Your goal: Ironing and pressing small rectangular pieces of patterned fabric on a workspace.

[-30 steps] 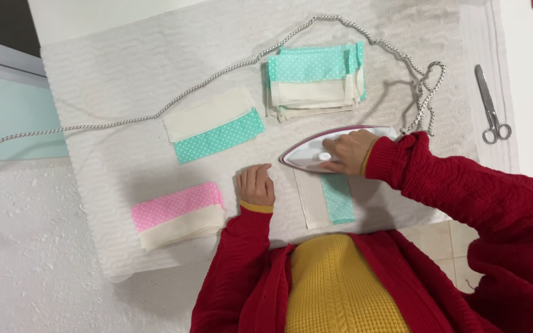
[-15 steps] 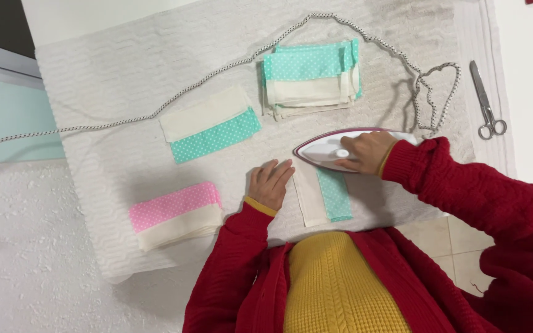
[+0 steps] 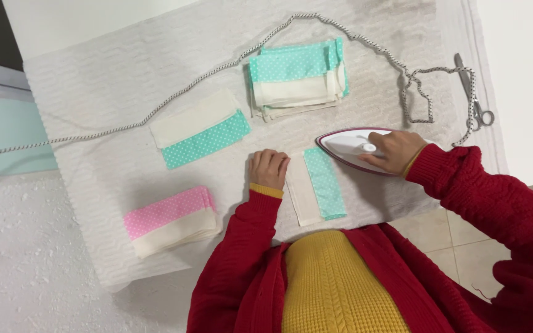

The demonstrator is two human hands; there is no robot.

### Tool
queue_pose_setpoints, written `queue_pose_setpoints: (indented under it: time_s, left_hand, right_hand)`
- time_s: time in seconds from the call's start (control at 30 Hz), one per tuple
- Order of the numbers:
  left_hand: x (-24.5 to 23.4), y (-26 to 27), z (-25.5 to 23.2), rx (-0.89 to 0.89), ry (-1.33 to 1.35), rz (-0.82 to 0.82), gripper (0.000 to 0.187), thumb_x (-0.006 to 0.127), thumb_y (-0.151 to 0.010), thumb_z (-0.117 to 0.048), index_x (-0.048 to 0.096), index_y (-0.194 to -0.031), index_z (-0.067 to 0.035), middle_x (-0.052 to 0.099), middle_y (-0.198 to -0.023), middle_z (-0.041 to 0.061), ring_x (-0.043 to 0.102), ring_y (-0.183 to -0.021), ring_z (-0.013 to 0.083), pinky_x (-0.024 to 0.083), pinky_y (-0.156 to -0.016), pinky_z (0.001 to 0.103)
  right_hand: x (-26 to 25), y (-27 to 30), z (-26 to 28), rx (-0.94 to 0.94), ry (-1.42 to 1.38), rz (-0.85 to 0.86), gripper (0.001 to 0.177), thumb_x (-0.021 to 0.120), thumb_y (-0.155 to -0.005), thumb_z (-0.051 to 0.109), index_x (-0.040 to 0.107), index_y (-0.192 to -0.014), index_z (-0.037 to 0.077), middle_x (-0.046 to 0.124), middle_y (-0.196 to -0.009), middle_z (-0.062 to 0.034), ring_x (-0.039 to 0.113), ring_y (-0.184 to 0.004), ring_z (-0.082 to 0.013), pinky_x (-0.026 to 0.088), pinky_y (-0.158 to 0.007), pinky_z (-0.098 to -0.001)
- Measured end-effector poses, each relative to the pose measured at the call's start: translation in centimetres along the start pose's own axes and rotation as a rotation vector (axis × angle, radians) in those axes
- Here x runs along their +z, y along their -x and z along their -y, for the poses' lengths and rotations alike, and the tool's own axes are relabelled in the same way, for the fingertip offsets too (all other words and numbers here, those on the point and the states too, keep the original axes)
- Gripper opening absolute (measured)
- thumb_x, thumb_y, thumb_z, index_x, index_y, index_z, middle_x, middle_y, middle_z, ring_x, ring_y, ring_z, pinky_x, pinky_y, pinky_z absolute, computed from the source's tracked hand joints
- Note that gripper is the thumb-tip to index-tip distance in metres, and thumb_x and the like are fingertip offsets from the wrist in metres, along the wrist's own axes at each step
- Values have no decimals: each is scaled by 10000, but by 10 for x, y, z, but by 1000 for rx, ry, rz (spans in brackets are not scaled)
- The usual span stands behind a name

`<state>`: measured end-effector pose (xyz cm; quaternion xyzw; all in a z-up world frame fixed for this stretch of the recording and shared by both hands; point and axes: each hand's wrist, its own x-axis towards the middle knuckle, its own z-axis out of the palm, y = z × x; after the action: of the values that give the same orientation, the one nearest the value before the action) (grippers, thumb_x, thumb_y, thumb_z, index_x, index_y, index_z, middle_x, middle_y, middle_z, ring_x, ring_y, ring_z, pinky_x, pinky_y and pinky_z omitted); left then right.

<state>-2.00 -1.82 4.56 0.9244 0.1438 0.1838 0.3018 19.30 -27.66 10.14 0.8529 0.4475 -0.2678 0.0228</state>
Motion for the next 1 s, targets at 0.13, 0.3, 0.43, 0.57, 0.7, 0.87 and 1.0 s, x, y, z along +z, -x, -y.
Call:
queue_pose_setpoints:
  time_s: [0.13,0.3,0.43,0.57,0.7,0.87,1.0]
  left_hand:
    - [8,-5,1,-51,-71,-13,244,824,-796,-176,659,-957,-95,617,-965,42,569,-974,284,425,-843,442]
    - [5,-15,-5,-195,-147,189,230,838,-787,-177,636,-868,-105,587,-963,84,545,-979,296,426,-837,447]
    - [13,-10,1,-181,-49,163,200,803,-828,-127,620,-900,-96,623,-963,76,563,-972,294,450,-866,427]
    - [11,-7,3,-298,108,172,221,789,-870,-123,620,-996,-57,669,-856,79,608,-868,277,486,-818,420]
    - [19,1,16,-468,252,150,242,794,-867,-122,616,-1015,-53,679,-837,80,660,-740,224,536,-669,371]
    - [16,-1,14,-479,259,102,258,813,-830,-78,603,-977,-48,661,-811,86,659,-691,223,544,-629,360]
    - [18,7,16,-383,218,41,284,781,-830,-16,582,-1032,-21,635,-906,121,657,-784,245,541,-695,350]
  right_hand:
    - [-4,4,-8,32,22,-56,587,494,-964,614,647,-1102,63,699,-650,-146,700,-567,-291,593,-543,-442]
    - [-7,-6,15,-76,-40,-55,603,465,-970,600,623,-1133,41,688,-624,-154,678,-494,-266,579,-486,-428]
    - [-17,-21,42,-118,-25,21,583,460,-976,591,612,-1131,50,685,-624,-157,688,-521,-266,581,-494,-427]
    - [-9,-28,40,-158,-12,-35,541,505,-959,574,617,-1064,55,676,-619,-155,693,-586,-319,572,-557,-471]
    - [-13,-28,42,-197,-18,-17,516,520,-962,563,611,-1001,56,660,-610,-153,685,-585,-337,565,-573,-489]
    - [-23,-37,60,-184,8,92,533,492,-982,579,595,-977,55,649,-588,-142,669,-536,-308,563,-549,-472]
    - [-22,-47,65,-212,52,134,572,475,-990,604,602,-949,48,646,-609,-116,654,-511,-269,560,-513,-446]
